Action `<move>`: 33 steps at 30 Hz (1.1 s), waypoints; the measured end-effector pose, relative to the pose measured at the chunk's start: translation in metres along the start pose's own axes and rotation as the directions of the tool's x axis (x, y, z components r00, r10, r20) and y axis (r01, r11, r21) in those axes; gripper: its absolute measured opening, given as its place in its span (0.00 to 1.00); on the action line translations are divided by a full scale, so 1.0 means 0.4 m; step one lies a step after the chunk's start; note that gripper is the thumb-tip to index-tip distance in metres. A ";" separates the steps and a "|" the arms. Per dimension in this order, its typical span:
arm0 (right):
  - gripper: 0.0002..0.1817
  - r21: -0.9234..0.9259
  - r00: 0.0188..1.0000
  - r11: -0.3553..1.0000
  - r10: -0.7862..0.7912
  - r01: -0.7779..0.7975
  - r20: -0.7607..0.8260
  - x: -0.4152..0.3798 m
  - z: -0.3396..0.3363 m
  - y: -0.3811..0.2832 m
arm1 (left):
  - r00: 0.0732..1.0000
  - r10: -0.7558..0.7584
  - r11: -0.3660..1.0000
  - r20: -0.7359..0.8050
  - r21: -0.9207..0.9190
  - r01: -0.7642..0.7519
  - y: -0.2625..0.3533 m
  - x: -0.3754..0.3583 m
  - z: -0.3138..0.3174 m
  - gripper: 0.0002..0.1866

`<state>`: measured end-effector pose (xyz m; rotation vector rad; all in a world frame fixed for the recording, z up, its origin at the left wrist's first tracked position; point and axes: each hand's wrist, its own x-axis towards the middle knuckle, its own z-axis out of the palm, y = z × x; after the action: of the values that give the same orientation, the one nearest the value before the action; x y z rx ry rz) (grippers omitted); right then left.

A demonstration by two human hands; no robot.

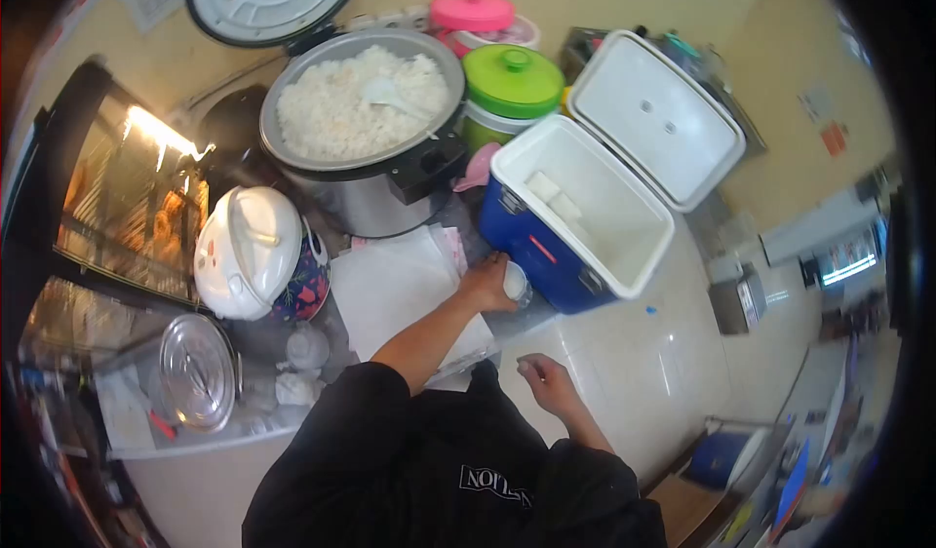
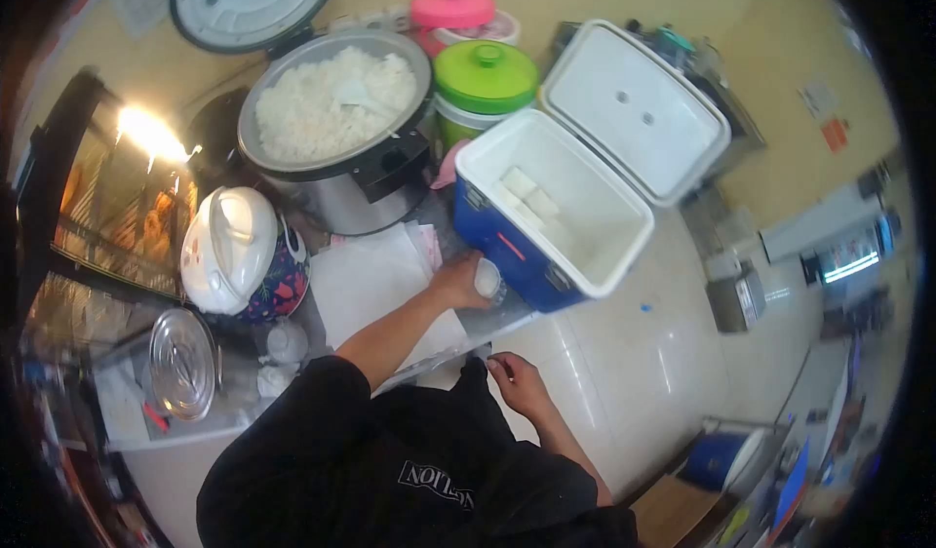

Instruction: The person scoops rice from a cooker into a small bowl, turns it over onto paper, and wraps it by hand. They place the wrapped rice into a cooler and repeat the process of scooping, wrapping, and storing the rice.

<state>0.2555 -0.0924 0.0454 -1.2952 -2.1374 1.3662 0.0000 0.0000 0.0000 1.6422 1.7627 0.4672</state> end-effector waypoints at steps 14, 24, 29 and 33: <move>0.40 0.327 0.340 0.315 -0.015 -0.891 0.940 0.401 0.092 -0.156 | 0.800 -0.209 0.912 -0.563 -0.407 -0.048 0.106 -0.428 -0.067 0.50; 0.42 -0.155 0.577 0.568 -0.712 0.809 0.400 0.491 0.388 -0.190 | 0.801 -0.317 0.902 -0.509 0.098 0.420 -0.202 -0.733 0.110 0.27; 0.41 -0.381 0.683 0.624 -0.358 0.682 0.636 0.460 0.411 -0.258 | 0.806 -0.196 0.914 -0.559 0.193 0.356 -0.227 -0.739 0.114 0.26; 0.42 -0.330 0.640 0.559 -0.562 0.761 0.524 0.433 0.401 -0.257 | 0.797 -0.164 0.940 -0.581 0.154 0.305 -0.250 -0.742 0.122 0.25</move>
<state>0.0023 -0.0594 0.0138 -0.1750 -2.9515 0.7137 -0.0461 -0.3118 -0.0331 1.4973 2.5193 0.6921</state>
